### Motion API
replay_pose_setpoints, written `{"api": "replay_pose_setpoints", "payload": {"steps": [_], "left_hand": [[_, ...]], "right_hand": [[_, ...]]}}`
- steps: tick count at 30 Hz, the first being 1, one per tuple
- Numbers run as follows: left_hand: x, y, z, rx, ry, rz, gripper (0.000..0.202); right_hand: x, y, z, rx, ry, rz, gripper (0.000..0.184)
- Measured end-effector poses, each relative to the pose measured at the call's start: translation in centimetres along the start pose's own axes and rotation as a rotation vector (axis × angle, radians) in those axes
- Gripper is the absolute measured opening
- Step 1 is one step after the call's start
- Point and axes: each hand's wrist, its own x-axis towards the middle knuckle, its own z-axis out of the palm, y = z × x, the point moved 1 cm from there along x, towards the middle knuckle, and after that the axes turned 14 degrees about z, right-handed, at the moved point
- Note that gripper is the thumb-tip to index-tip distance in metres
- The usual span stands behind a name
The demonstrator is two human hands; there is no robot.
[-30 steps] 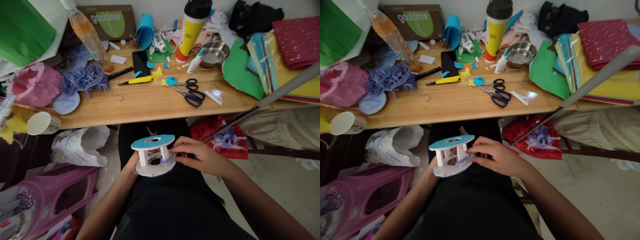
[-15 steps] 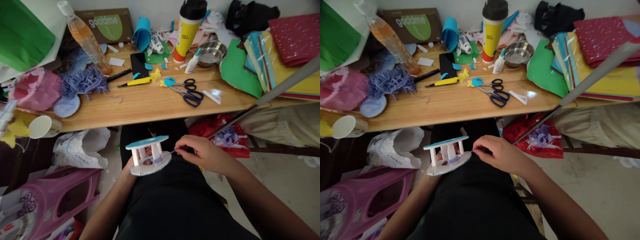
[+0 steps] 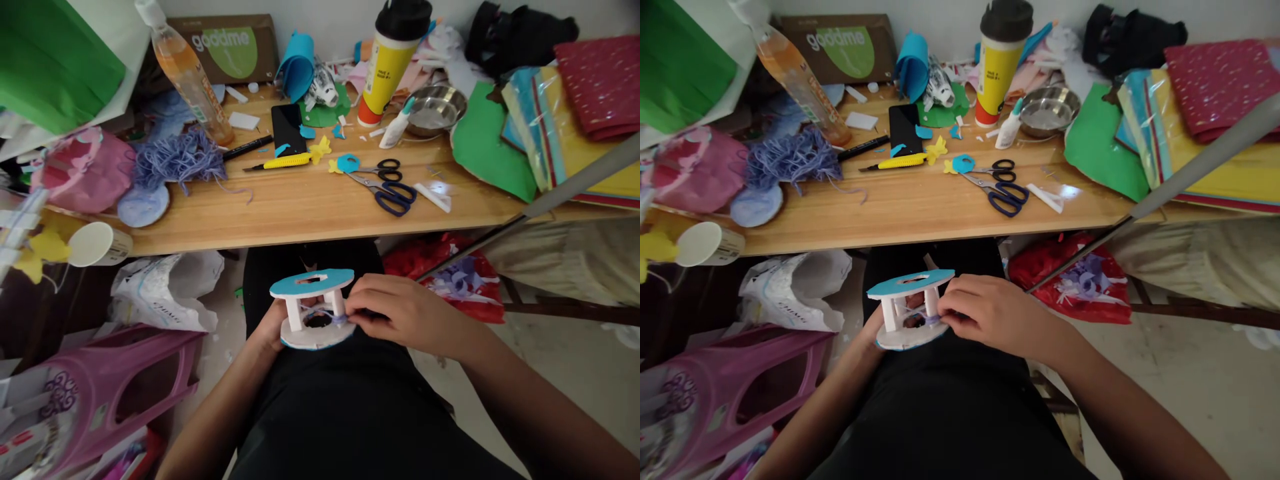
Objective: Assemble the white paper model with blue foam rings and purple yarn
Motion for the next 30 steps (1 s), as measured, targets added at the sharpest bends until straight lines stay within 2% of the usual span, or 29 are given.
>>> {"api": "replay_pose_setpoints", "payload": {"steps": [7, 12, 17, 21, 26, 28, 30], "left_hand": [[-0.3, 0.3, 0.5, 0.029, 0.094, 0.041, 0.034], [-0.3, 0.5, 0.5, 0.044, 0.122, 0.069, 0.027], [-0.2, 0.1, 0.0, -0.019, 0.098, 0.002, 0.024], [-0.1, -0.2, 0.1, -0.053, 0.1, 0.012, 0.025], [-0.4, -0.4, 0.4, 0.085, 0.176, 0.143, 0.023], [-0.5, -0.5, 0.2, 0.182, 0.165, 0.216, 0.022], [-0.5, -0.6, -0.1, 0.289, 0.109, 0.268, 0.019]], "right_hand": [[0.1, -0.3, 0.6, -0.187, 0.046, -0.031, 0.009], [-0.4, -0.5, 0.5, -0.194, 0.03, -0.021, 0.011], [-1.2, 0.5, -0.2, 0.023, 0.093, 0.193, 0.017], [-1.6, 1.0, 0.5, 0.108, -0.005, 0.29, 0.029], [-1.5, 1.3, 2.1, 0.342, 0.024, 0.537, 0.028], [-1.3, 1.6, 2.5, 0.408, 0.044, 0.599, 0.026], [-1.0, 2.1, 2.8, 0.414, 0.053, 0.597, 0.022]]}}
